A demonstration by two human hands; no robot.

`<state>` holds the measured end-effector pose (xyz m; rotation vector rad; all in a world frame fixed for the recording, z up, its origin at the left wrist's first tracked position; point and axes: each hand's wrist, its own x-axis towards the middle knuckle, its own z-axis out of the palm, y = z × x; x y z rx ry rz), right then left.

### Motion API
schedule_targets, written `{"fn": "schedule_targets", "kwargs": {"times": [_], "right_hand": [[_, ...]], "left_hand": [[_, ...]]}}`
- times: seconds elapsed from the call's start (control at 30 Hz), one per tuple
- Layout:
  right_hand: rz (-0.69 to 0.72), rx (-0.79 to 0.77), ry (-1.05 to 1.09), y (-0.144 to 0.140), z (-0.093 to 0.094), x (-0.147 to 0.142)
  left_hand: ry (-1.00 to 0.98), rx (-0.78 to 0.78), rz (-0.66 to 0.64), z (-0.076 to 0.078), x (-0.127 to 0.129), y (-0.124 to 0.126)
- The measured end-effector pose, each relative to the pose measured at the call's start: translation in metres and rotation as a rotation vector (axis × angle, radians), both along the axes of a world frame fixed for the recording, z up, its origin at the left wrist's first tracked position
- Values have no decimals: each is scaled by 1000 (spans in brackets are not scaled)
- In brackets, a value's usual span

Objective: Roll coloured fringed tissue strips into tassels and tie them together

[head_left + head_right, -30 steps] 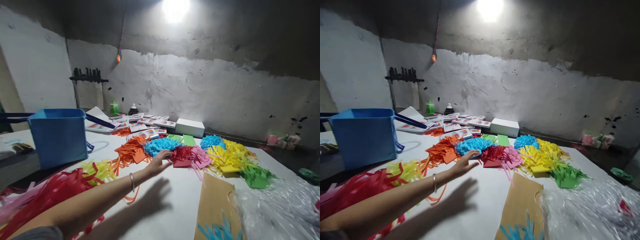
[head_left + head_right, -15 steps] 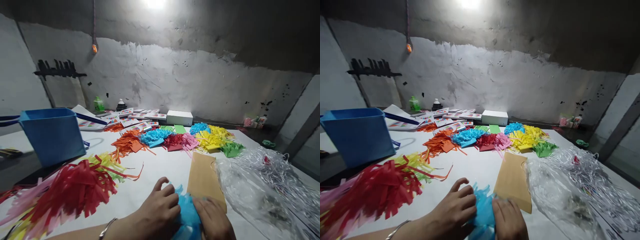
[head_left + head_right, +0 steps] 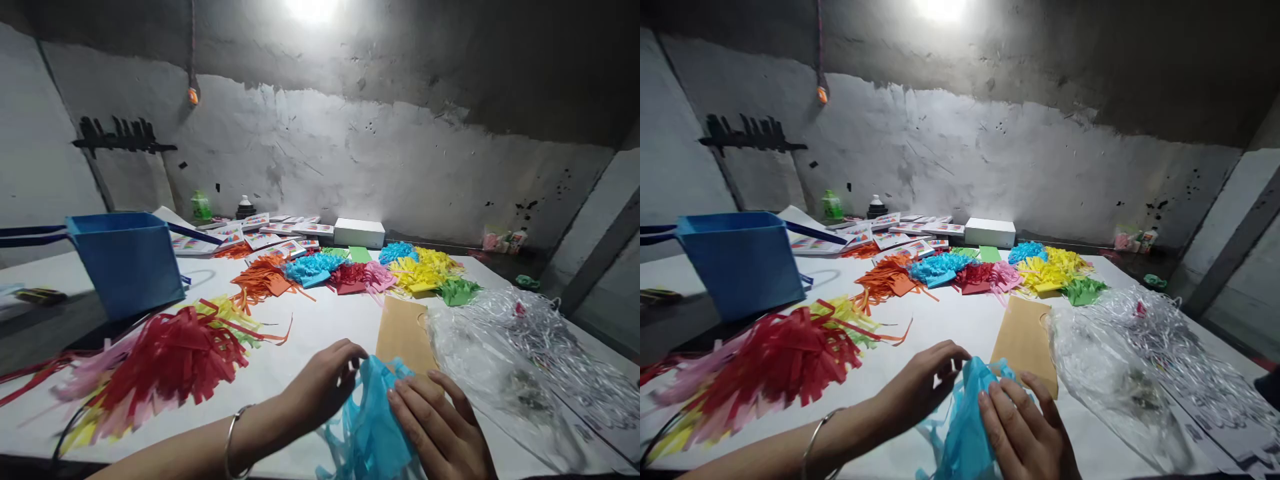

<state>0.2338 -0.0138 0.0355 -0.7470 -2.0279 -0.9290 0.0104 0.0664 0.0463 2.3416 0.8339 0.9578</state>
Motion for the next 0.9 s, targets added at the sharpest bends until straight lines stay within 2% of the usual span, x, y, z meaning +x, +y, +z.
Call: {"fn": "schedule_targets", "kwargs": {"times": [0.1, 0.23, 0.3, 0.37, 0.43, 0.47, 0.57, 0.6, 0.63, 0.67, 0.73, 0.77, 0.9], "right_hand": [[-3, 27, 57, -6, 4, 0], [-2, 51, 23, -5, -3, -12], [27, 85, 73, -3, -10, -17], [11, 35, 62, -1, -17, -15], [-39, -36, 43, -1, -21, -7], [-63, -60, 36, -1, -21, -1], [-82, -60, 71, -5, -19, 12], [-68, -54, 86, -6, -17, 14], [-49, -55, 100, -7, -16, 14], [-27, -55, 115, -7, -14, 13], [10, -66, 113, -7, -12, 7], [23, -71, 103, -7, -11, 4], [43, -72, 126, -4, -11, -4]], "left_hand": [[-10, -76, 80, -2, -7, 2], [-109, -389, -80, 0, -2, -14], [-254, -560, -155, -5, 6, -23], [-424, -774, -224, -11, 6, -26], [-538, -929, -343, -14, -7, -21], [-534, -963, -437, -14, -18, -15], [-245, -977, -813, -8, -52, 9], [-150, -944, -834, -5, -59, 17], [-104, -887, -765, -2, -63, 23], [-112, -819, -629, 0, -62, 28], [-208, -706, -345, 1, -50, 32], [-238, -691, -280, 0, -41, 31], [-313, -769, -347, -6, -6, 22]]}}
